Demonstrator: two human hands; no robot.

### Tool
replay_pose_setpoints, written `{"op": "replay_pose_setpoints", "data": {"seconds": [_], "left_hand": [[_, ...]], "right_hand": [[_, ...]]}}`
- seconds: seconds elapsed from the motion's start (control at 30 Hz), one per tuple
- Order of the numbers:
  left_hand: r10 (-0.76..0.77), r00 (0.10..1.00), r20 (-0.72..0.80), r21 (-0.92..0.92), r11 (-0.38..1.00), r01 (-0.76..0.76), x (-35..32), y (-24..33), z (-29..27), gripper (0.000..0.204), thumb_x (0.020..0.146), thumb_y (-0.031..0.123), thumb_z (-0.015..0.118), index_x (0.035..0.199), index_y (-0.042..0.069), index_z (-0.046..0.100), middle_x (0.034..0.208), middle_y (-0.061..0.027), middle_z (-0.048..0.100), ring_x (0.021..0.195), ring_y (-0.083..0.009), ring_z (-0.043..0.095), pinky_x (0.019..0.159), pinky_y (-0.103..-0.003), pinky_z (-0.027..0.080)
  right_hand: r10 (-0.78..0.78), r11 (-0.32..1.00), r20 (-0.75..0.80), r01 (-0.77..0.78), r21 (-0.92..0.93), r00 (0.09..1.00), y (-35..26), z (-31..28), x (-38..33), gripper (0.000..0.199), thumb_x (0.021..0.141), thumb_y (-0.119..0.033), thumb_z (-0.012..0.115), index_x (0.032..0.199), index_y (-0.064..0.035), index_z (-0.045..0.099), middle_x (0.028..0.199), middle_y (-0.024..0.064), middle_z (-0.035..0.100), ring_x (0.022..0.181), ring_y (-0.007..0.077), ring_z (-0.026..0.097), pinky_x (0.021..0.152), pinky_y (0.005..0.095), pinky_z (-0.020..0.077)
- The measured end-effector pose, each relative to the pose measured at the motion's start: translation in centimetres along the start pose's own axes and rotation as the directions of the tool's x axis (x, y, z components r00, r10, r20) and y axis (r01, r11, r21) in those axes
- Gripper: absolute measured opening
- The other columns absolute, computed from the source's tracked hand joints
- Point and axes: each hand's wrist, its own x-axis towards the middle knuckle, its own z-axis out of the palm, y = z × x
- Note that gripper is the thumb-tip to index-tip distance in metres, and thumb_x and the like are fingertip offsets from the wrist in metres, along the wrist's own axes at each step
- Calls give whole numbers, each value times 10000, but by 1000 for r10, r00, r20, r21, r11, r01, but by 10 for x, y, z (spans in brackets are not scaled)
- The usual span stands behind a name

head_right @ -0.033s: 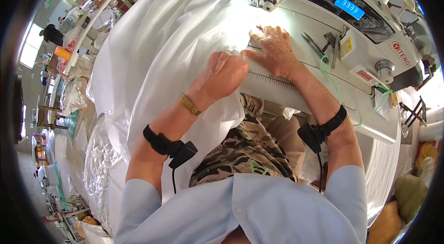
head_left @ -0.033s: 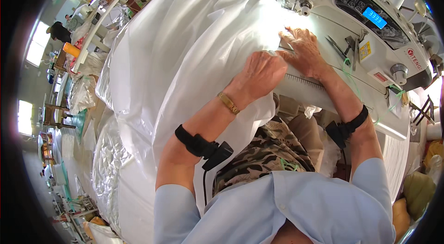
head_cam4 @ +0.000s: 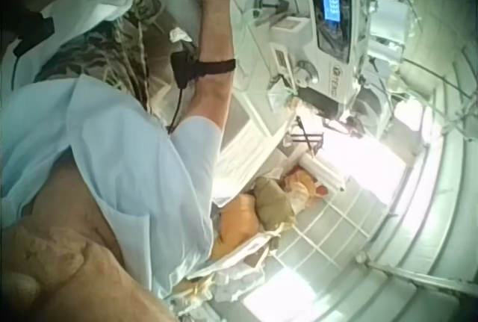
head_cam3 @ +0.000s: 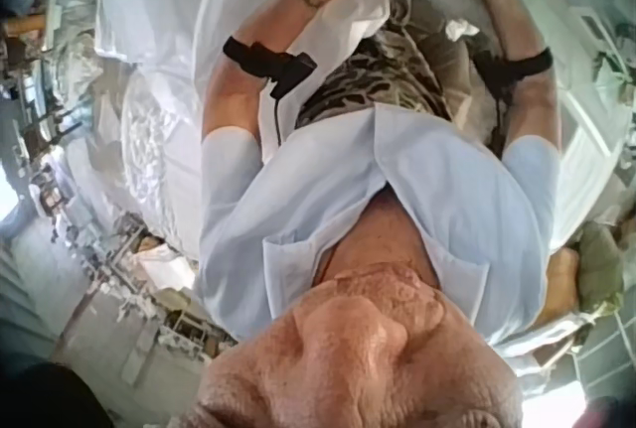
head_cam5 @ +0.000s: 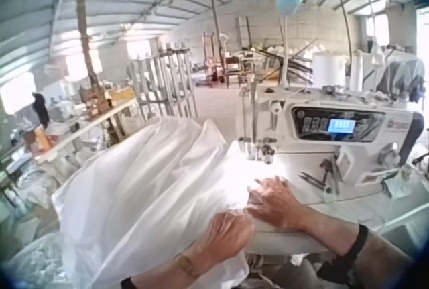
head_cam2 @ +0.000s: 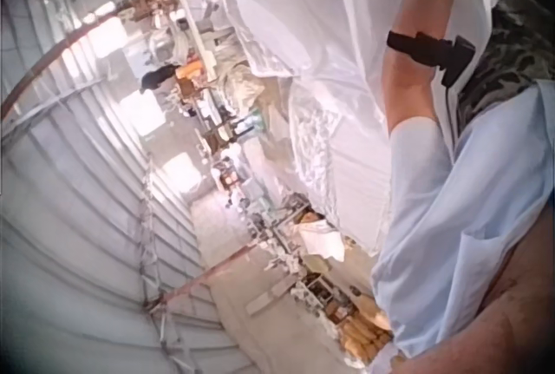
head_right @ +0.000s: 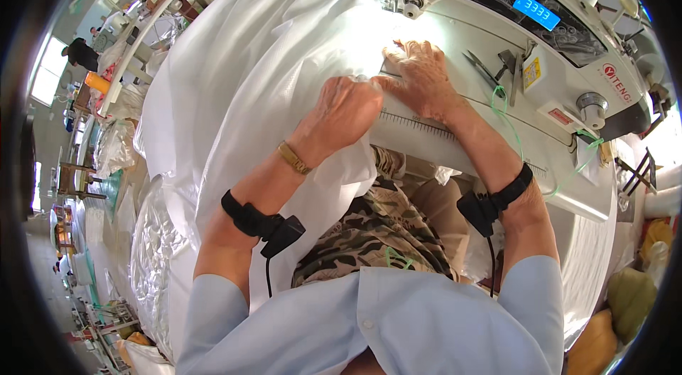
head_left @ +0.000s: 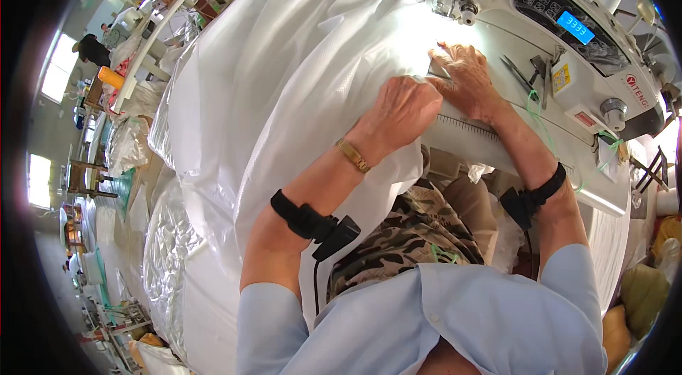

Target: Sewing and folding a large white plastic liner material at an industrial sewing machine.

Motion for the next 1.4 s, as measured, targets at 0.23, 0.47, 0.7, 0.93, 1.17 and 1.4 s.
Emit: {"op": "replay_pose_setpoints", "data": {"seconds": [0.23, 0.47, 0.7, 0.93, 1.17, 1.4], "left_hand": [[-184, 933, 309, -119, 966, 230, 40, -13, 22, 33, 743, 44, 562, 725, 34, 587, 776, -134, 596, 774, -329, 582, 761, -447, 460], [-391, 828, 402, -1, 904, 428, 59, -30, 39, 112, 733, 60, 562, 663, -4, 621, 730, -225, 636, 730, -374, 642, 726, -468, 497], [-460, 688, 561, 73, 856, 512, 43, 10, 3, 199, 793, 103, 545, 882, 4, 692, 771, -210, 654, 780, -356, 652, 716, -450, 497], [-494, 747, 444, 29, 842, 539, 37, 11, 8, 248, 806, 75, 558, 1001, 20, 701, 857, -178, 669, 776, -336, 653, 714, -416, 504], [-505, 758, 413, 14, 835, 550, 41, -2, 18, 238, 798, 79, 559, 977, 17, 704, 830, -182, 666, 776, -339, 649, 736, -423, 500], [-511, 770, 382, 42, 842, 538, 43, -11, 32, 167, 799, 86, 553, 863, 11, 688, 780, -186, 653, 766, -344, 641, 733, -446, 494]], "right_hand": [[11, 999, -46, -9, 50, 999, 8, 5, -1, 433, 950, -347, 445, 1287, -99, 557, 1376, 166, 462, 1244, 339, 417, 1060, 470, 283], [54, 993, -38, -49, 112, 998, 7, -1, 5, 342, 950, -301, 434, 1200, -158, 619, 1322, 131, 527, 1243, 311, 424, 1058, 470, 284], [105, 959, -79, -80, 272, 991, 24, 8, 7, 298, 940, -303, 488, 1145, -165, 655, 1276, 114, 548, 1228, 313, 439, 1037, 447, 302], [95, 968, -115, -66, 240, 989, 17, 1, 1, 284, 944, -288, 505, 1116, -131, 667, 1155, 105, 590, 1151, 283, 487, 1000, 422, 343], [56, 995, -141, -45, 84, 988, 9, 0, -2, 311, 962, -282, 453, 1121, -112, 659, 1134, 118, 602, 1115, 293, 517, 983, 443, 355], [53, 995, -129, -42, 90, 990, 11, 4, -1, 297, 962, -265, 458, 1108, -98, 656, 1154, 128, 599, 1126, 298, 514, 981, 442, 348]]}}
